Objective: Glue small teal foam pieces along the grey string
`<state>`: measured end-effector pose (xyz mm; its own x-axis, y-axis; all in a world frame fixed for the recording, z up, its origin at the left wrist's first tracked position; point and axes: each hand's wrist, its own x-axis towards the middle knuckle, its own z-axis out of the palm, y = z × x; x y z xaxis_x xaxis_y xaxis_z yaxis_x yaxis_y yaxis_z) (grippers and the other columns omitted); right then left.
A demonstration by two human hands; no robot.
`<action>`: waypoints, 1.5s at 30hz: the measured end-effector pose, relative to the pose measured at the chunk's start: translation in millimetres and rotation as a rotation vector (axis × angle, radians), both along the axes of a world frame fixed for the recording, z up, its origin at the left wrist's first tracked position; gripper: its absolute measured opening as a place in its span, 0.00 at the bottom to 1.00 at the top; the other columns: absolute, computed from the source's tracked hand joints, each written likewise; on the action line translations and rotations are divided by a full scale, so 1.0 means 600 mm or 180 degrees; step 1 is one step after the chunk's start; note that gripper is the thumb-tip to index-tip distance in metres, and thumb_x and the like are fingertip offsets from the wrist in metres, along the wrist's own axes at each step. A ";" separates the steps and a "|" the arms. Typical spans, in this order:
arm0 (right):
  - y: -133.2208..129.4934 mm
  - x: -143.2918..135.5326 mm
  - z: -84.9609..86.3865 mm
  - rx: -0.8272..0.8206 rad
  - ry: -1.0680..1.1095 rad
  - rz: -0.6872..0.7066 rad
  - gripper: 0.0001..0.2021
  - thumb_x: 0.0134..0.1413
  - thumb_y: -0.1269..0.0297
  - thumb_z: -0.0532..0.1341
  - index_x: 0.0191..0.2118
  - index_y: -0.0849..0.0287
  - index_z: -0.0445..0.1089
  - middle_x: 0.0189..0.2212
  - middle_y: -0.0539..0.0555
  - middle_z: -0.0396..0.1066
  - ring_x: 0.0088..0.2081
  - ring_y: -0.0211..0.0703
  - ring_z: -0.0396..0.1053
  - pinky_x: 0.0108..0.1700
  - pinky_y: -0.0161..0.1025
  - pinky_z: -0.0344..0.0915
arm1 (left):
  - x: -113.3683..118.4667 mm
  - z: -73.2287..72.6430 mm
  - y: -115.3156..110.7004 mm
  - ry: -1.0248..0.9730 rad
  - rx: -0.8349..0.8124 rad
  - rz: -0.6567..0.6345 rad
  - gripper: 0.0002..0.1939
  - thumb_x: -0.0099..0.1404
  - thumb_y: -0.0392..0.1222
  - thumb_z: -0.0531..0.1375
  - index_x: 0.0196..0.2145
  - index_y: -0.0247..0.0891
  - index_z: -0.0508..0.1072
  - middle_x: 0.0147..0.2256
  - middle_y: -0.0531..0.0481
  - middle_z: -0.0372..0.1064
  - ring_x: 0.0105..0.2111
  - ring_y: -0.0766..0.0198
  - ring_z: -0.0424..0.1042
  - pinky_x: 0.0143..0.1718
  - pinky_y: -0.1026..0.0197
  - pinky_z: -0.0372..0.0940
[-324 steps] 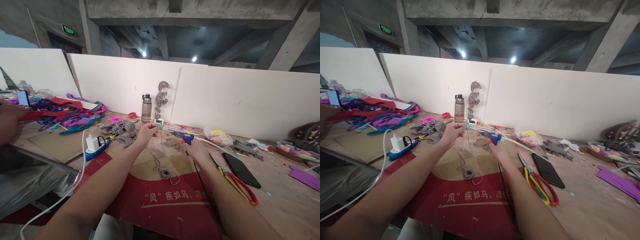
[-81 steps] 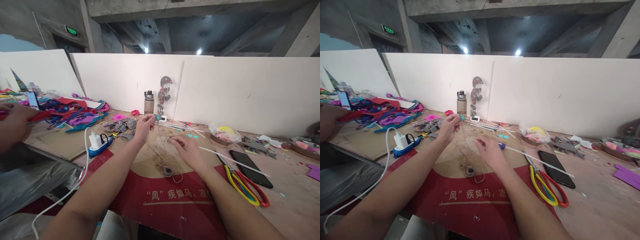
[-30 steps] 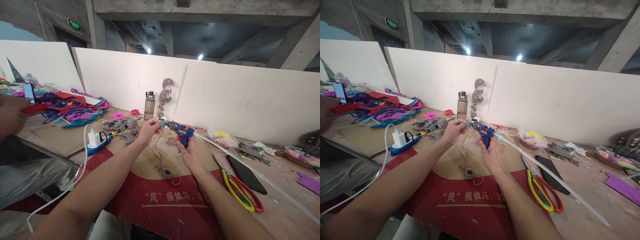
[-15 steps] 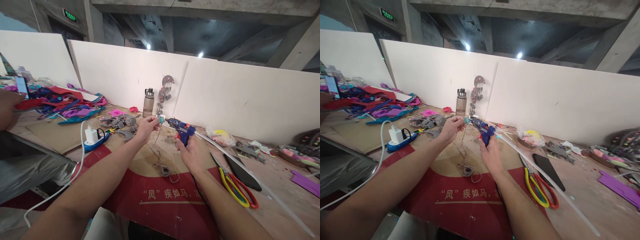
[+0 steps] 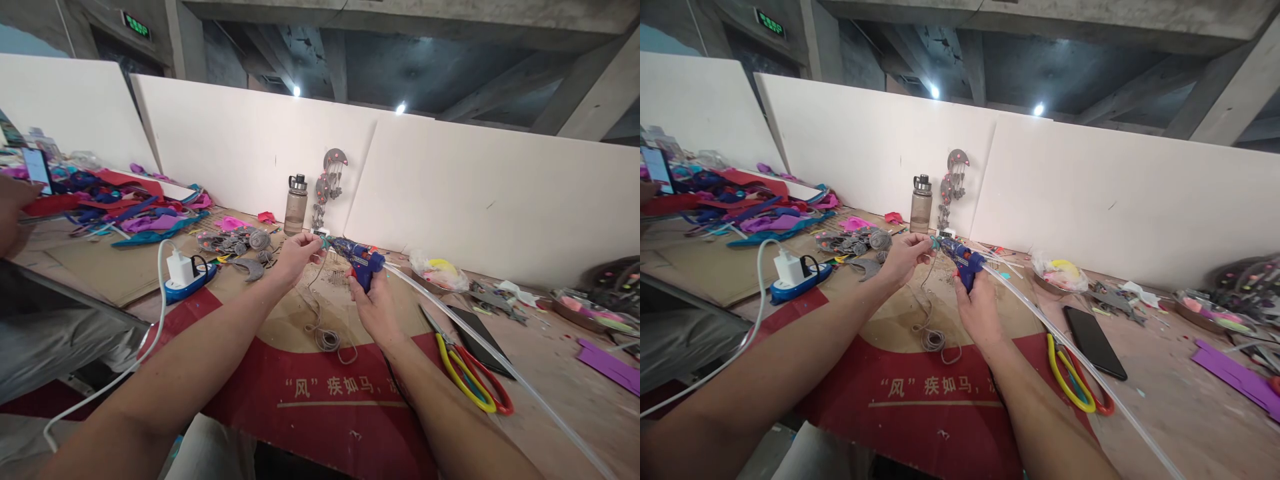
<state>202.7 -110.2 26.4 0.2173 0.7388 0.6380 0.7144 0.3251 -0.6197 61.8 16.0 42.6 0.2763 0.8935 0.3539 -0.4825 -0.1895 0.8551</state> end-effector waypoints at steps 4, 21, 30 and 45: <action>0.002 -0.001 -0.004 -0.0101 0.0022 -0.0019 0.12 0.60 0.55 0.54 0.45 0.56 0.62 0.39 0.60 0.73 0.36 0.52 0.71 0.40 0.50 0.67 | 0.000 0.000 -0.002 0.0046 0.0062 -0.0004 0.17 0.45 0.47 0.70 0.26 0.34 0.70 0.23 0.53 0.67 0.22 0.69 0.69 0.22 0.66 0.60; 0.001 -0.002 -0.004 -0.0025 -0.0020 -0.0139 0.14 0.59 0.55 0.54 0.46 0.57 0.62 0.40 0.61 0.73 0.38 0.53 0.71 0.42 0.52 0.67 | 0.000 0.001 -0.005 0.0037 0.0033 0.0080 0.16 0.46 0.46 0.70 0.26 0.33 0.70 0.23 0.53 0.68 0.22 0.69 0.69 0.22 0.66 0.61; -0.002 -0.007 0.000 -0.0125 0.0026 -0.0107 0.15 0.59 0.54 0.54 0.46 0.57 0.61 0.38 0.60 0.72 0.35 0.51 0.70 0.39 0.50 0.67 | 0.000 0.004 -0.008 0.0062 0.0048 0.0051 0.16 0.46 0.46 0.70 0.26 0.33 0.70 0.24 0.53 0.67 0.22 0.69 0.69 0.22 0.66 0.61; -0.001 -0.007 -0.002 -0.0088 0.0006 -0.0116 0.13 0.58 0.55 0.55 0.45 0.57 0.61 0.37 0.60 0.72 0.36 0.51 0.70 0.40 0.49 0.67 | -0.001 0.003 -0.009 0.0069 0.0039 0.0031 0.17 0.46 0.47 0.70 0.26 0.34 0.70 0.23 0.53 0.67 0.23 0.69 0.69 0.22 0.66 0.61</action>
<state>198.5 -110.7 25.4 0.2456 0.7477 0.6169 0.7242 0.2815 -0.6296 61.1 10.8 44.6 0.2755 0.8918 0.3589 -0.4620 -0.2046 0.8630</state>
